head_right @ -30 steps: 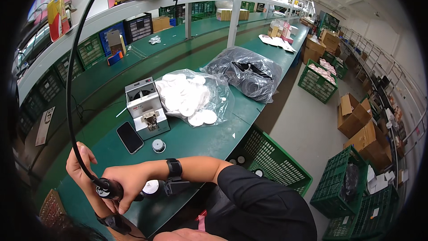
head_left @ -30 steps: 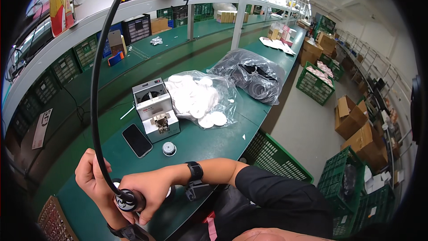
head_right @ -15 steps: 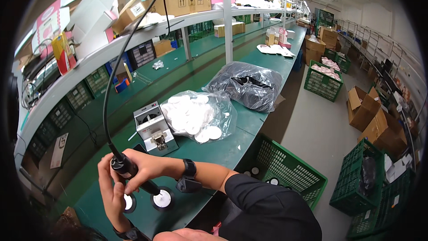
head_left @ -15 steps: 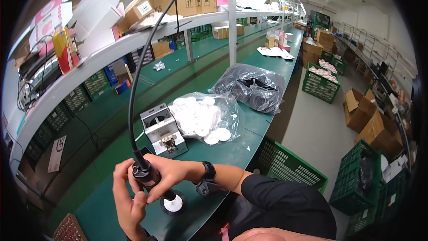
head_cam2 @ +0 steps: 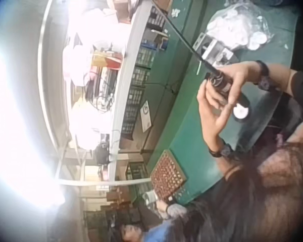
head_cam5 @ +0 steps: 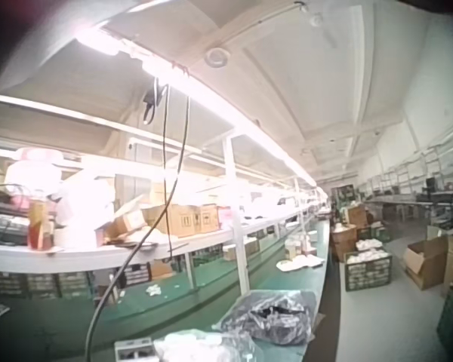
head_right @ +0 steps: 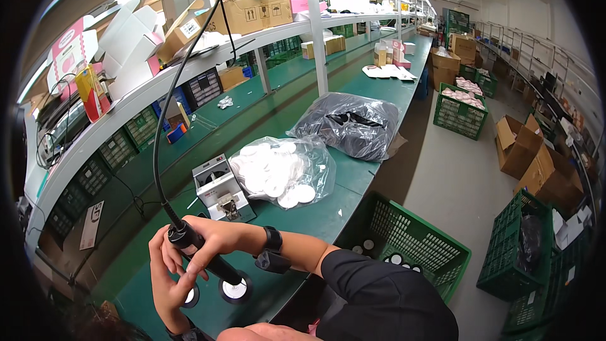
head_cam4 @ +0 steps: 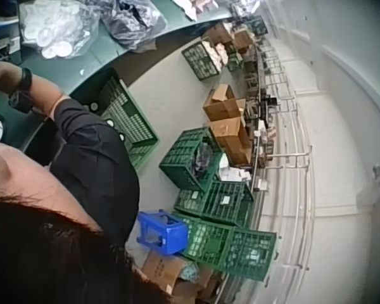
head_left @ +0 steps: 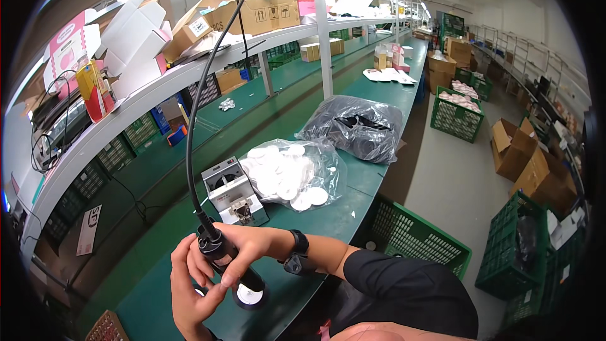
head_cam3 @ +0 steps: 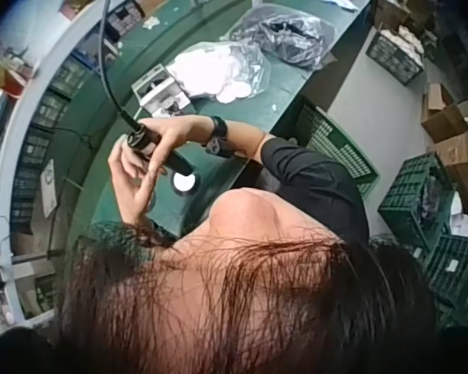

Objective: Handling and inspecting small circular electronic components using a suction tool on a production line.

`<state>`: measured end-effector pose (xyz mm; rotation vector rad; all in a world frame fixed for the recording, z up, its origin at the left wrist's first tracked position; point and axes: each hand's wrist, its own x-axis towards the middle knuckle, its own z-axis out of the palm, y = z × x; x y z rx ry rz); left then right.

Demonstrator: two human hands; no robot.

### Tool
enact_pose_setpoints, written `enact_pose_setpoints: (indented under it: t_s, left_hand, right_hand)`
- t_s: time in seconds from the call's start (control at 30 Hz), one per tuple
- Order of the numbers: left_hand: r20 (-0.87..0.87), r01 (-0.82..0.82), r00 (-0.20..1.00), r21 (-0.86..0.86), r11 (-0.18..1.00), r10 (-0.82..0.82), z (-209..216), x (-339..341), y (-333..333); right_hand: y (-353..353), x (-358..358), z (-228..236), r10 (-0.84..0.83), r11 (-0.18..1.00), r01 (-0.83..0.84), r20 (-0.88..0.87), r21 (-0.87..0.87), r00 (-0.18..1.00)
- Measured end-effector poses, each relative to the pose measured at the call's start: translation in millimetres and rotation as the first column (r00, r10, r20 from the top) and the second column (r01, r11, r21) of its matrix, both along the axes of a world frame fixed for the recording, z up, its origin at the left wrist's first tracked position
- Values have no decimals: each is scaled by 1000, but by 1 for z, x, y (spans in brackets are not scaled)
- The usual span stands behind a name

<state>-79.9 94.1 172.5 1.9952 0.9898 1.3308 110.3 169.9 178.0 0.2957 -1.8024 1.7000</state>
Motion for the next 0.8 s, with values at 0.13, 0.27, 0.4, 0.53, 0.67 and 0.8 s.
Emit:
enact_pose_setpoints:
  t_s: [0.13,0.27,0.4,0.53,0.67,0.8]
  left_hand:
    - [77,39,996,-40,998,-36,-7,0,2]
    - [50,30,998,22,999,-31,-13,-4,7]
    - [-89,35,996,160,987,-21,-10,-6,9]
    - [-215,72,976,202,977,-28,-10,-11,12]
    - [-255,94,965,110,989,-63,-12,-12,10]
    - [-237,121,966,65,991,-102,-13,-12,9]
  right_hand:
    - [-7,-3,0,138,978,-141,-34,-156,990]
    - [-11,-3,1,189,956,-194,-44,-218,981]
    - [-7,-2,0,218,964,-220,-25,-152,976]
    - [3,-7,-6,254,967,-255,21,19,967]
    - [1,-12,-7,372,926,-371,-9,73,928]
    - [-5,-8,-6,376,925,-379,73,18,924]
